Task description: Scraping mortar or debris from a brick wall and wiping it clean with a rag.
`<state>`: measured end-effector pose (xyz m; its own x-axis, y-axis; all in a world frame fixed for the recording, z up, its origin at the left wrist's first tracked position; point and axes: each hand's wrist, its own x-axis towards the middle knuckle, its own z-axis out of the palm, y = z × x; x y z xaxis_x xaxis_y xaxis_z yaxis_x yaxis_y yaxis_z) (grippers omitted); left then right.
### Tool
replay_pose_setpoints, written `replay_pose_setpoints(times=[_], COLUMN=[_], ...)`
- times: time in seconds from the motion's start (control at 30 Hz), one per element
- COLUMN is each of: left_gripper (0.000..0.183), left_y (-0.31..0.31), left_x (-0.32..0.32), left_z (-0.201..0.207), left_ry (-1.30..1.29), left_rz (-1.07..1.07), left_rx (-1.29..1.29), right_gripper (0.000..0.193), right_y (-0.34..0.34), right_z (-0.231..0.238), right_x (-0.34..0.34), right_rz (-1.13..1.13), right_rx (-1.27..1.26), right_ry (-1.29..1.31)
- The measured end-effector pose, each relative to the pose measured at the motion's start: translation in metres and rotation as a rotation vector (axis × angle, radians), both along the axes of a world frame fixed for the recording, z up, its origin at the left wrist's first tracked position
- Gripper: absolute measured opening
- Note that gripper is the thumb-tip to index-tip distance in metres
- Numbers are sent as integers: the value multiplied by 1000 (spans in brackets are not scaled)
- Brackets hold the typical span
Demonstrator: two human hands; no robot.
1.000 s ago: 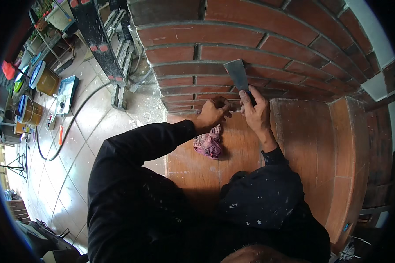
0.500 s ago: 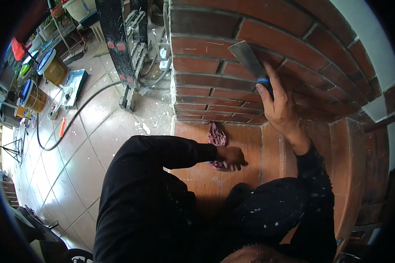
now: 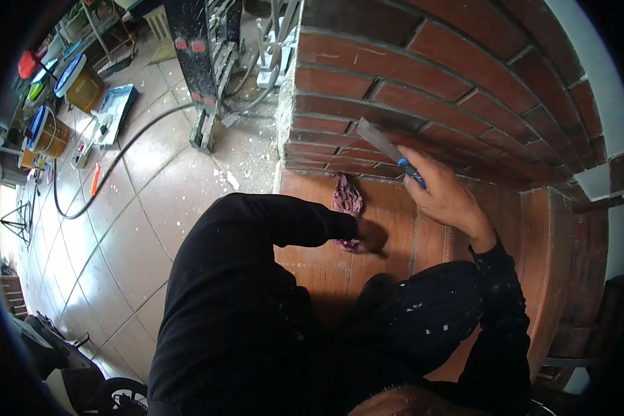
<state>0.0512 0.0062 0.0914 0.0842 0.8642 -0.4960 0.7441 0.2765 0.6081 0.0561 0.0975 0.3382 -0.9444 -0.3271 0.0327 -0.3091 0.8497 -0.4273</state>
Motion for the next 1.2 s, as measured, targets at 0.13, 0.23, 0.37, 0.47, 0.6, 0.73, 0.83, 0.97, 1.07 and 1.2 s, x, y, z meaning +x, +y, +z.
replay_pose_setpoints(times=[0.13, 0.23, 0.37, 0.47, 0.6, 0.73, 0.83, 0.97, 1.07, 1.2], left_gripper=[72, 66, 60, 58, 83, 123, 85, 36, 36, 36], left_y=[-25, -26, -32, -42, -70, -94, -95, -52, 5, 60], left_x=[11, -11, -50, -72, -64, -25, -16, -29, -38, -64], left_z=[-11, -19, -40, -45, -48, -78, -101, -88, -49, -15], left_ry=[-52, 46, 178, 94, 148, 399, 460, 417, 527, 877], left_rz=[-540, -411, 0, 226, 281, 181, 87, 104, 17, 53], left_rx=[-551, -210, 294, 169, 85, 110, 185, 512, 779, 877], right_gripper=[50, 53, 51, 49, 52, 53, 52, 48, 42, 47], right_y=[-13, -22, -20, -16, -12, -14, -20, -43, -70, -93], right_z=[-34, -52, -64, -72, -77, -70, -49, -5, 23, 38], right_x=[-17, -35, -52, -56, -60, -57, -45, -22, -6, 8], right_rz=[11, 10, -41, 24, 9, 33, 124, 215, 293, 462], right_rx=[21, -47, -90, -137, -99, -103, -108, 21, -91, -226], right_ry=[-285, -365, -376, -362, -431, -350, -278, -235, -133, 113])
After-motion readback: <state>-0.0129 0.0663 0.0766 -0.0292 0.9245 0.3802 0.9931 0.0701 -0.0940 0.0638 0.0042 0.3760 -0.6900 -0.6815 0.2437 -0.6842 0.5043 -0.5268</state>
